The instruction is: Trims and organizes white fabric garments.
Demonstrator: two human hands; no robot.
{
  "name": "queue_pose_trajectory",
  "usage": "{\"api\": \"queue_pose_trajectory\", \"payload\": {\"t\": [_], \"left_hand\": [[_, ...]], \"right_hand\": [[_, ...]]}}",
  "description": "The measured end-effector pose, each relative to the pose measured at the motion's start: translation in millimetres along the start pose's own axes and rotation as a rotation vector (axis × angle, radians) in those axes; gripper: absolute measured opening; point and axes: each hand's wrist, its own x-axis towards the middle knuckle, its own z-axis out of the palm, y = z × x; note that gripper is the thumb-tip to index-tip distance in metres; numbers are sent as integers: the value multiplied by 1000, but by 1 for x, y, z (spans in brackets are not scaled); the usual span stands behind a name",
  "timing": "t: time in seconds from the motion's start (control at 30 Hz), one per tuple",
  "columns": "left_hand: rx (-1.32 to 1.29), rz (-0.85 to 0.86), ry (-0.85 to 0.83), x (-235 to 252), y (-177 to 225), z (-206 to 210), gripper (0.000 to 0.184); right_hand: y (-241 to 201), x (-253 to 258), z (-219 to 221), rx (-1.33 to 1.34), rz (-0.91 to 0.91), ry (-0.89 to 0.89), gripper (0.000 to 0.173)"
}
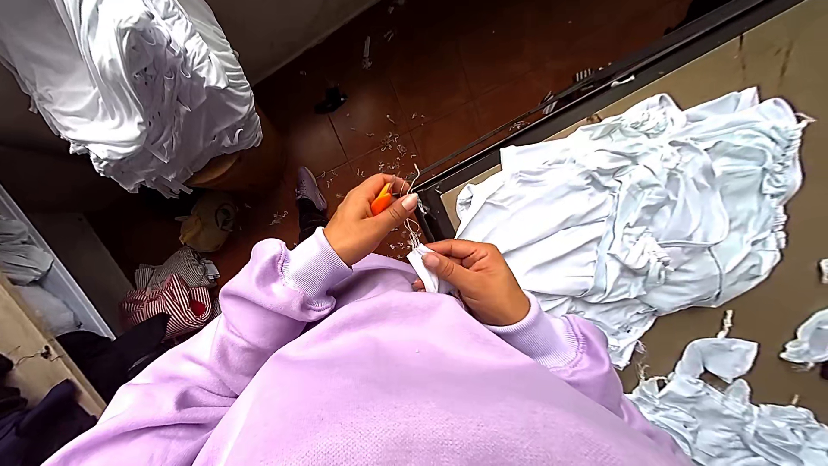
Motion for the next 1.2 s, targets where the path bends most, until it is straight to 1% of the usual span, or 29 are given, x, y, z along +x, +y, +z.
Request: {"api": "queue_pose_trajectory", "payload": {"t": [0.03, 0.07, 0.17, 0.27, 0.37, 0.5, 0.63, 0.73, 0.83, 0.9, 1.07, 1.2], "left_hand": [[167, -22, -56, -3, 2, -5, 38], [290, -27, -82, -6, 3, -8, 44], [496, 68, -131, -22, 4, -16, 38], [579, 186, -214, -33, 4, -15, 37], [613, 277, -222, -32, 5, -10, 38], [607, 338, -246, -29, 5, -2, 37], [618, 408, -193, -27, 2, 7, 36], [622, 423, -170, -27, -2, 8, 35], [625, 395, -185, -28, -3, 6, 35], [629, 396, -210, -28, -3, 6, 37], [633, 464, -231, -27, -3, 7, 39], [641, 448, -222, -27, -5, 7, 37]], "right_hand": [[0, 0, 1, 8, -37, 12, 12], [1, 1, 1, 7, -70, 30, 11], [2, 4, 0, 8, -120, 101, 13], [0, 5, 1, 21, -117, 134, 15], [0, 4, 4, -1, -122, 122, 14], [1, 4, 5, -54, -142, 124, 13], [-1, 4, 6, -138, -149, 123, 11], [0, 3, 4, -116, -166, 116, 15], [2, 2, 3, -114, -171, 121, 18], [2, 2, 4, -163, -174, 125, 17], [2, 3, 2, -304, -197, 104, 18], [2, 3, 1, -388, -218, 91, 19]]}}
